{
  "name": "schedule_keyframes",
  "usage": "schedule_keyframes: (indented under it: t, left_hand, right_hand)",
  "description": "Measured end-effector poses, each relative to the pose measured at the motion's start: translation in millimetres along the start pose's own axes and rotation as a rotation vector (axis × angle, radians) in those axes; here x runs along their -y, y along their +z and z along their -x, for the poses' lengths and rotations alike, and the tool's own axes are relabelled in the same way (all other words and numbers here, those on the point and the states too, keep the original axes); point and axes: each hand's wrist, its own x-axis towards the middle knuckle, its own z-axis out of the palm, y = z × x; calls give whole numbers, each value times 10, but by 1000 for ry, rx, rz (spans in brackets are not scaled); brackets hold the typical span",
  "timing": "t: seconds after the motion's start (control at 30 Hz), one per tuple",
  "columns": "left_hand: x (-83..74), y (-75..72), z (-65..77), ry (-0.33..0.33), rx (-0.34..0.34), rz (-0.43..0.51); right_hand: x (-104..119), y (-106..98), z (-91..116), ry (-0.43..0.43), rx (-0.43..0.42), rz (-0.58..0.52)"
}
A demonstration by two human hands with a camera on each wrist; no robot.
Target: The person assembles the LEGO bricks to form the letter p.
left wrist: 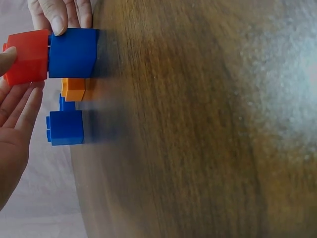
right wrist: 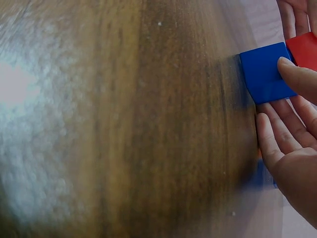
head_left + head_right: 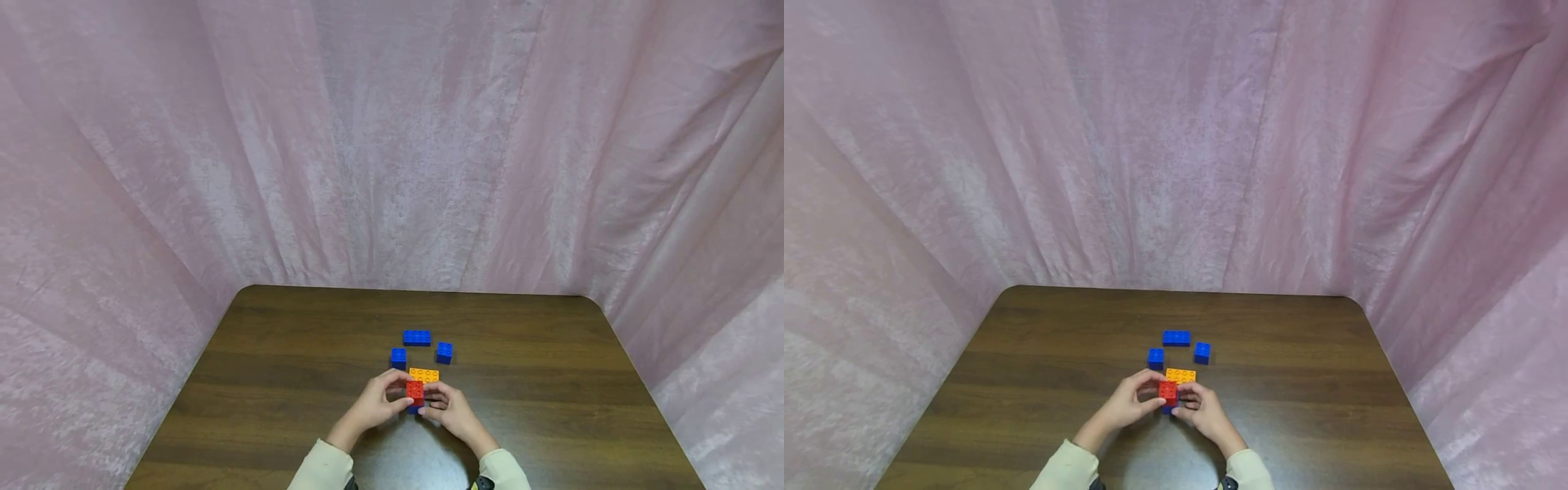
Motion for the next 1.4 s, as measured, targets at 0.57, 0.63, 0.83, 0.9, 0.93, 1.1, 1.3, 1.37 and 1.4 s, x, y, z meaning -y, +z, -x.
schedule_keyframes:
  t: [0.57, 0.63, 0.83, 0.9, 0.93, 1.1, 1.3, 1.37, 1.4]
  left_hand:
    - [-332, -34, -70, -144, 23, 5]
    - [-413, -58, -67, -160, 27, 17]
    - [-434, -44, -50, -190, 14, 38]
    - [-424, -32, -56, -187, 11, 40]
    - [-417, -28, -56, -186, 12, 44]
    - [-380, -16, -41, -189, 1, 59]
    - [-320, 15, 1, -168, -38, 103]
    - [-299, 32, 10, -165, -54, 133]
    - [-287, 42, 15, -162, -62, 141]
  right_hand:
    - [-288, -4, -101, -14, -16, -6]
    - [-251, 4, -100, -12, -14, -5]
    - [-294, -14, -95, -27, 2, 6]
    - [-341, -26, -98, -27, 0, 9]
    - [-341, -28, -95, -21, -2, -1]
    - [-337, -29, -104, -6, -5, -24]
    - [-343, -18, -113, -1, -3, -18]
    - [-338, -19, -110, -9, -3, -21]
    - [-333, -19, -111, -10, -4, -21]
